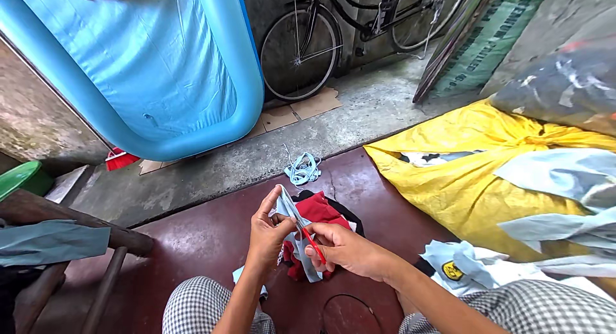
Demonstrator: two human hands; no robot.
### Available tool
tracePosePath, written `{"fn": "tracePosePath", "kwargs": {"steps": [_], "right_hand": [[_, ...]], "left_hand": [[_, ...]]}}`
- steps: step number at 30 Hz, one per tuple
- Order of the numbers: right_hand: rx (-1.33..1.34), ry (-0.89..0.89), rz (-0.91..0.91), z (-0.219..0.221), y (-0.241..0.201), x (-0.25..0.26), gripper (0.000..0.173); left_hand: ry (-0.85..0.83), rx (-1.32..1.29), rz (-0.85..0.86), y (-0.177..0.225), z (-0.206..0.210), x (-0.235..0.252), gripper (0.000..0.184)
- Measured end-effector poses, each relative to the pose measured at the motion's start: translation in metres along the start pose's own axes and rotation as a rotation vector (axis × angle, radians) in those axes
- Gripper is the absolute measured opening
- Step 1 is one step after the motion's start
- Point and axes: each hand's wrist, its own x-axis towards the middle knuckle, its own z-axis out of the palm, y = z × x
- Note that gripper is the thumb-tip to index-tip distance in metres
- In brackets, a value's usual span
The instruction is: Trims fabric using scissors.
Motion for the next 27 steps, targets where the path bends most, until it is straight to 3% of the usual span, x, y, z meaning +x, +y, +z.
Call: {"fn": "tracePosePath", "kwargs": {"steps": [8, 16, 22, 27], "right_hand": [[-0.027, -0.048, -0.066, -0.005, 0.003, 0.001, 0.053], [-0.004, 0.013, -0.046, -0.003, 0.001, 0.003, 0.038], [0.027, -0.024, -0.075, -0.002, 0.002, 0.002, 0.048], [0.037, 0.019, -0.057, 0.0, 0.002, 0.0, 0.045]], "left_hand": [[-0.091, 0.106, 0.045, 0.0, 0.0, -0.004, 0.076], [-0.081, 0.072, 0.054, 0.004, 0.0, -0.005, 0.076], [-0.117, 0.025, 0.034, -0.002, 0.004, -0.009, 0.081], [-0.081, -0.058, -0.004, -0.005, 0.007, -0.01, 0.085]]}}
